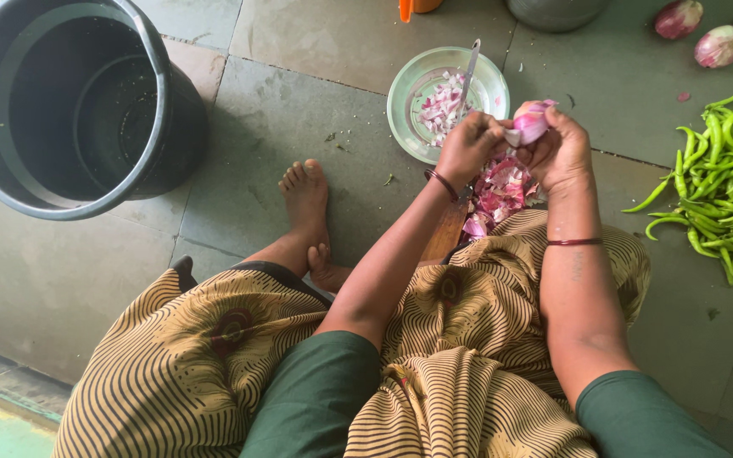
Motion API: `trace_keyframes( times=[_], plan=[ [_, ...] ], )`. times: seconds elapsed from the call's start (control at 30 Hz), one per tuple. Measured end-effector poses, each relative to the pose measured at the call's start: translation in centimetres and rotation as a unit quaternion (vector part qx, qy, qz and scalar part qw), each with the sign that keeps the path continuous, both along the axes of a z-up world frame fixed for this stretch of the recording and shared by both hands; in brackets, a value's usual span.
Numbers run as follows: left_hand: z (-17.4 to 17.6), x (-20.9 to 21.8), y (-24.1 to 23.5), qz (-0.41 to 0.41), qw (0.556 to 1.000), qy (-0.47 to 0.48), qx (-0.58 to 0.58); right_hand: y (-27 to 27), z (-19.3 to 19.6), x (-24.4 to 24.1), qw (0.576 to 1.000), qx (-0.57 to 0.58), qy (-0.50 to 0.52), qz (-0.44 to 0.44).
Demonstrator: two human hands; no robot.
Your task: The person sits on the floor and uses a traditional vertical blade tool to chop red onions into small pieces. The chopped onions are collected in a metal bowl placed directly under the blade. The person handles multiple onions, peeling and slicing them one by one.
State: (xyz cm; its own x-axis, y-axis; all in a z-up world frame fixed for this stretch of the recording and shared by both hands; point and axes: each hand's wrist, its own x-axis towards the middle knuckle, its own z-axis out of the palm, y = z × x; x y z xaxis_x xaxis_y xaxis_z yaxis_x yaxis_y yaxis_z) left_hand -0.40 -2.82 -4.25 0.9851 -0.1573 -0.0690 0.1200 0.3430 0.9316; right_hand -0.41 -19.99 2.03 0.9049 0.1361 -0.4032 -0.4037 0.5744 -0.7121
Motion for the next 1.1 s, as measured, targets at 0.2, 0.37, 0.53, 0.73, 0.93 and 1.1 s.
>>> trace_keyframes(
  times=[0.2, 0.37, 0.53, 0.73, 0.93, 1.1],
  plan=[
    [-3.7, 0.7, -0.3, 0.089, 0.953, 0.147, -0.25, -1.1, -1.2, 0.1, 0.999, 0.036, 0.011, -0.017],
    [-3.5, 1.2, 2.3, -0.02, 0.988, -0.048, 0.147, -4.5, -2.8, 1.1, 0.993, 0.108, 0.037, -0.023],
    [1.1, -0.1, 0.4, -0.08, 0.926, -0.165, 0.33, -4.7, -3.6, 1.5, 0.999, 0.038, 0.008, -0.029],
    [5.5, -1.5, -0.1, 0.017, 0.972, -0.079, 0.222, -1.9, -2.1, 0.0, 0.995, -0.038, -0.086, 0.025],
    [5.1, -2.0, -0.1, 0.076, 0.949, -0.051, 0.302, -1.0, -1.1, -0.4, 0.995, -0.048, -0.063, 0.058],
    [3.4, -1.4, 0.2, 0.072, 0.972, -0.02, 0.222, -0.8, -0.5, -0.4, 0.999, -0.02, -0.031, 0.032]
  ],
)
